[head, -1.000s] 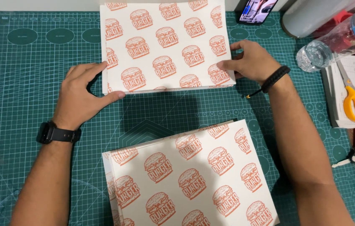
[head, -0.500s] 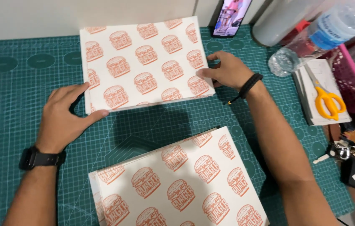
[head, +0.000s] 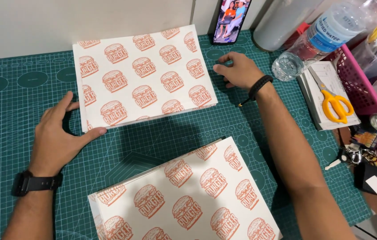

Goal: Folding printed burger wrapping papers and peeling adhesive strips to assemble them on a cutting mat.

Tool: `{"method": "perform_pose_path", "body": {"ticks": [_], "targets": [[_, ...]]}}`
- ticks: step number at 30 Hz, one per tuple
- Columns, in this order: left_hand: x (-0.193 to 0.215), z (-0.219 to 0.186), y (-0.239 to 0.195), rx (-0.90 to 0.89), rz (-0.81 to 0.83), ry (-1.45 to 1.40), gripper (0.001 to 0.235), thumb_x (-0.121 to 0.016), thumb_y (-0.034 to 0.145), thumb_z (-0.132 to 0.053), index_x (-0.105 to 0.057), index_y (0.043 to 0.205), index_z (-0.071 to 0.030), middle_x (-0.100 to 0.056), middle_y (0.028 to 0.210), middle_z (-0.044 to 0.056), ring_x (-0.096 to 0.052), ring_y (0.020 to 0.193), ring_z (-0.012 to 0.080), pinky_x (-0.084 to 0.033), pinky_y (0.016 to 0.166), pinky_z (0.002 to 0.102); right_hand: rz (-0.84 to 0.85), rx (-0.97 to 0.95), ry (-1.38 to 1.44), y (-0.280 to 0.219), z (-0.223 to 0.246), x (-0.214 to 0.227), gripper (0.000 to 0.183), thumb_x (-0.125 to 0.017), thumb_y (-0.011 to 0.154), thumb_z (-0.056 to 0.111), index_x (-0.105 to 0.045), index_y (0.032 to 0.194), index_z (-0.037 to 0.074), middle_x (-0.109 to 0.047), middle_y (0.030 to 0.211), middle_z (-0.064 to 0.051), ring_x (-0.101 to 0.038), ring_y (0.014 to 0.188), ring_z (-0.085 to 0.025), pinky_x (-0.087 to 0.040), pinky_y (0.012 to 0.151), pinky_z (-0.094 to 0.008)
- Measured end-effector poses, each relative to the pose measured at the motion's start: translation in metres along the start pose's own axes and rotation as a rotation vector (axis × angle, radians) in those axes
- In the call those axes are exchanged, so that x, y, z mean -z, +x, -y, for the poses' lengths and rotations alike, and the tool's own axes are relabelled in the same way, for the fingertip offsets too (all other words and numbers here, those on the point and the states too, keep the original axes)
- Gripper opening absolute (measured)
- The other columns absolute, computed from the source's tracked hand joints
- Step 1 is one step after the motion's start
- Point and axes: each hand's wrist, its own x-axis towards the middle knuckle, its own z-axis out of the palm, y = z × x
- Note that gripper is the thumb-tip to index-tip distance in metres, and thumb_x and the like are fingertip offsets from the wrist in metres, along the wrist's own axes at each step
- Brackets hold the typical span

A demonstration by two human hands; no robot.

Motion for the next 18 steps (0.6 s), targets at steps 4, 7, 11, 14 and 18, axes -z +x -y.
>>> {"method": "perform_pose_path", "body": {"ticks": [4, 7, 11, 14, 18], "targets": [[-0.004, 0.013, -0.002, -0.137, -0.068, -0.019, 0.119, -0.09, 0.06, -0.041, -0.041, 0.157, 0.008, -0.064, 0.139, 0.018, -0.051, 0.136, 0.0388, -0.041, 0.109, 0.06, -0.002, 0.0, -0.006, -0.001, 0.001, 0.0, 0.046, -0.061, 0.098, 0.04, -0.058, 0.135, 0.012, -0.065, 0.122, -0.01, -0.069, 0.1, -0.024, -0.065, 0.078, -0.037], [-0.004, 0.016, -0.001, -0.144, -0.065, -0.012, 0.114, -0.087, 0.066, -0.043, -0.041, 0.157, 0.007, -0.064, 0.14, 0.014, -0.051, 0.137, 0.0403, -0.04, 0.109, 0.059, -0.003, 0.029, 0.003, 0.002, -0.003, -0.001, 0.048, -0.061, 0.098, 0.04, -0.058, 0.135, 0.01, -0.067, 0.119, -0.012, -0.069, 0.098, -0.023, -0.065, 0.076, -0.037], [-0.009, 0.02, 0.001, -0.188, -0.115, -0.011, 0.108, -0.087, 0.07, -0.043, -0.045, 0.156, 0.008, -0.067, 0.137, 0.016, -0.056, 0.132, 0.039, -0.044, 0.107, 0.055, 0.019, 0.037, -0.022, 0.008, -0.01, 0.0, 0.05, -0.06, 0.1, 0.039, -0.056, 0.139, 0.009, -0.067, 0.121, -0.013, -0.07, 0.099, -0.024, -0.065, 0.078, -0.039], [-0.012, 0.032, 0.0, -0.244, -0.177, -0.047, 0.098, -0.09, 0.072, -0.04, -0.053, 0.149, 0.008, -0.07, 0.131, 0.018, -0.061, 0.125, 0.0349, -0.043, 0.108, 0.046, -0.025, 0.082, 0.068, 0.023, -0.023, -0.011, 0.042, -0.069, 0.093, 0.038, -0.064, 0.127, 0.012, -0.07, 0.1, -0.011, -0.07, 0.079, -0.018, -0.064, 0.063, -0.033], [-0.015, 0.042, 0.002, -0.283, -0.19, -0.169, 0.059, -0.079, 0.092, -0.025, -0.063, 0.143, 0.0, -0.072, 0.12, 0.019, -0.064, 0.119, 0.0418, -0.046, 0.106, 0.054, -0.072, 0.159, 0.146, 0.007, -0.013, -0.013, 0.045, -0.069, 0.1, 0.019, -0.061, 0.135, -0.007, -0.065, 0.113, -0.038, -0.07, 0.1, -0.041, -0.064, 0.074, -0.049]]}}
